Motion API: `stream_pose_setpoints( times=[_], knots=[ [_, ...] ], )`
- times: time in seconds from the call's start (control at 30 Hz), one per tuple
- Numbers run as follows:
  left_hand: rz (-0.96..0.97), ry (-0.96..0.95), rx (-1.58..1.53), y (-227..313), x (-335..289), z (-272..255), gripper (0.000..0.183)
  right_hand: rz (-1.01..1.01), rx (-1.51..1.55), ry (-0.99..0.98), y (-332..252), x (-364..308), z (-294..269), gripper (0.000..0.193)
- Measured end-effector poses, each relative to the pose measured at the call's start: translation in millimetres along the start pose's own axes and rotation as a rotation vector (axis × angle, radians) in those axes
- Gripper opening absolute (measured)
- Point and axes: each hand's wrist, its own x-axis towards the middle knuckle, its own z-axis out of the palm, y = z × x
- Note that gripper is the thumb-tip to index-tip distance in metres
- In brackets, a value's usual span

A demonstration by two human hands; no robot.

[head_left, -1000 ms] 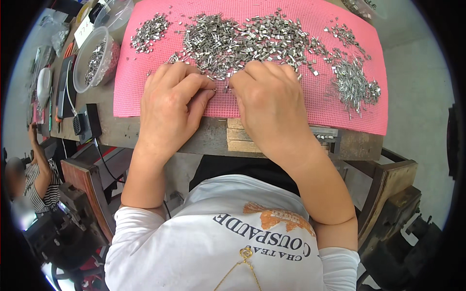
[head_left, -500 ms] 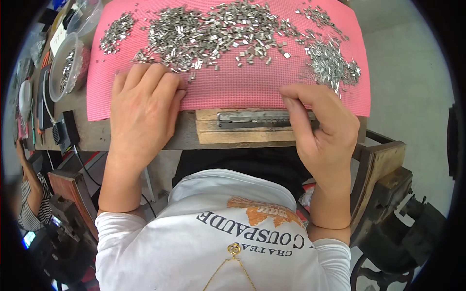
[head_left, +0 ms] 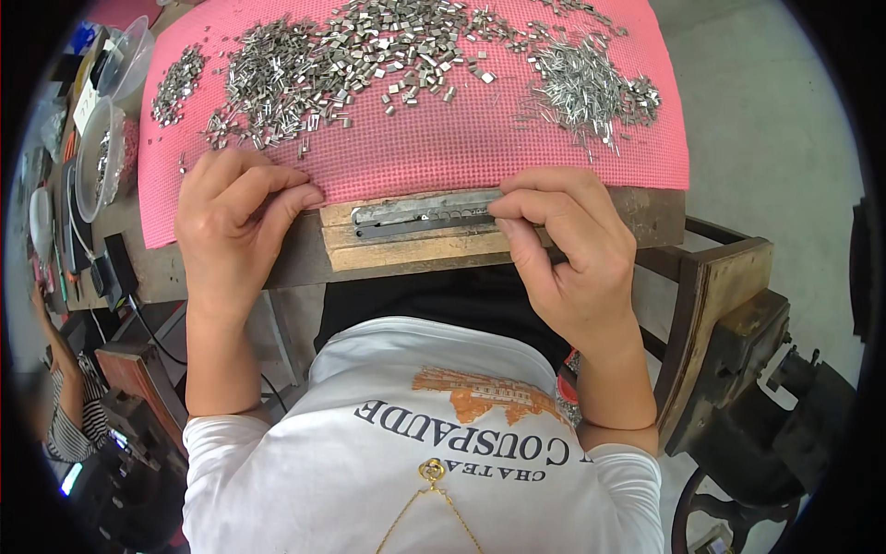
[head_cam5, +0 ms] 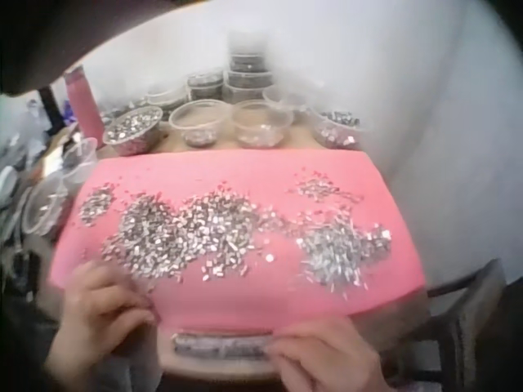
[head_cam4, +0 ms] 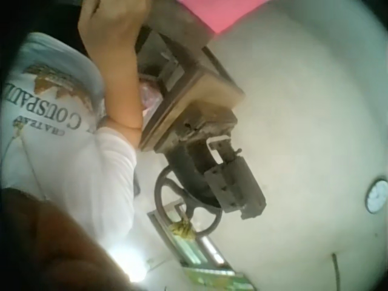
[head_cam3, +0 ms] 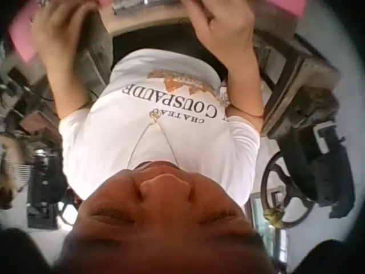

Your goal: The person is manually sorting and assembling small metal components into a jig or tray.

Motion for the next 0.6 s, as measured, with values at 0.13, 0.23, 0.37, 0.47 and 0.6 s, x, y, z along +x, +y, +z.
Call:
stream_pose_setpoints(
  times=[0.13,0.23,0.37,0.47,0.6],
  knots=[
    [-0.027,0.051,-0.027,-3.6,-6.8,2.5,0.020,-0.021,-0.017,-0.005,3.4,2.4,1.3,0.022],
    [-0.078,0.064,-0.059,-6.6,-12.7,1.8,0.019,-0.034,-0.019,-0.013,3.3,3.9,2.5,0.022],
    [-0.074,0.022,-0.028,-4.8,-13.3,-4.0,0.017,-0.073,-0.080,-0.017,1.4,7.8,3.0,0.021],
    [-0.044,-0.003,0.011,-0.7,-9.9,-3.6,0.015,-0.100,-0.117,-0.015,3.1,6.7,3.7,0.022],
    [-0.015,-0.017,0.035,0.0,-8.5,-4.3,0.013,-0.160,-0.186,-0.121,-3.2,10.8,-7.8,0.027]
  ],
)
